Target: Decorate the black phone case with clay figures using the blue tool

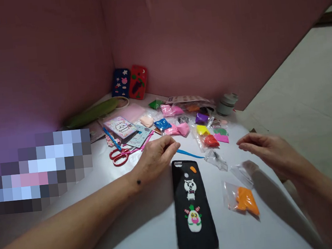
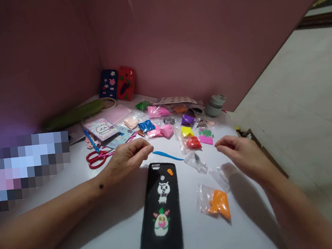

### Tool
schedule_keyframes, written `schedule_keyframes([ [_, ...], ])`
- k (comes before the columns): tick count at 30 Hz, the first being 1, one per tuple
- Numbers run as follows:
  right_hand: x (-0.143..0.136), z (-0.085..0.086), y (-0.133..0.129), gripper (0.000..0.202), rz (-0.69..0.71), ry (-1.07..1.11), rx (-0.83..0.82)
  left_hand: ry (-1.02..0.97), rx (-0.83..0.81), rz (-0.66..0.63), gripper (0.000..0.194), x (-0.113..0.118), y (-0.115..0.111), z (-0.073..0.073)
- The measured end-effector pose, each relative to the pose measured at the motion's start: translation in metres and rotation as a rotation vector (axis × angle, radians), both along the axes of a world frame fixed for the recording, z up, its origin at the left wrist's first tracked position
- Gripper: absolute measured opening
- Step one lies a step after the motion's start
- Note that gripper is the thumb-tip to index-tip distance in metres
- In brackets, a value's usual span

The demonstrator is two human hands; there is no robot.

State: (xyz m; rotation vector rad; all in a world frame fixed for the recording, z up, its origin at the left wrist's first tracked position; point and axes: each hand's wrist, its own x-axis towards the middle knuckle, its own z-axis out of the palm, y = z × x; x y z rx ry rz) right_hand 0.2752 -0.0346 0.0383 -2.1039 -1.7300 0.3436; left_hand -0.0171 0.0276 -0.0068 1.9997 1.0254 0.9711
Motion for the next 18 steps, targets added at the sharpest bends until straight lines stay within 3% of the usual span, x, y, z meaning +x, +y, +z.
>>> schedule_keyframes([
  [4,-0.004,-0.005,0.013,0.028,0.055,-0.022,-0.036,0.022,0.061,-0.001,0.021,0.000,0.003,-0.003],
  [13,-0.039,-0.052,0.017,0.021,0.189,-0.179,0.001,0.041,0.109,-0.017,0.019,0.002,0.004,-0.013],
  [18,-0.036,-0.044,0.007,0.023,0.241,-0.153,0.127,0.022,0.060,-0.050,0.021,0.002,-0.001,-0.006],
])
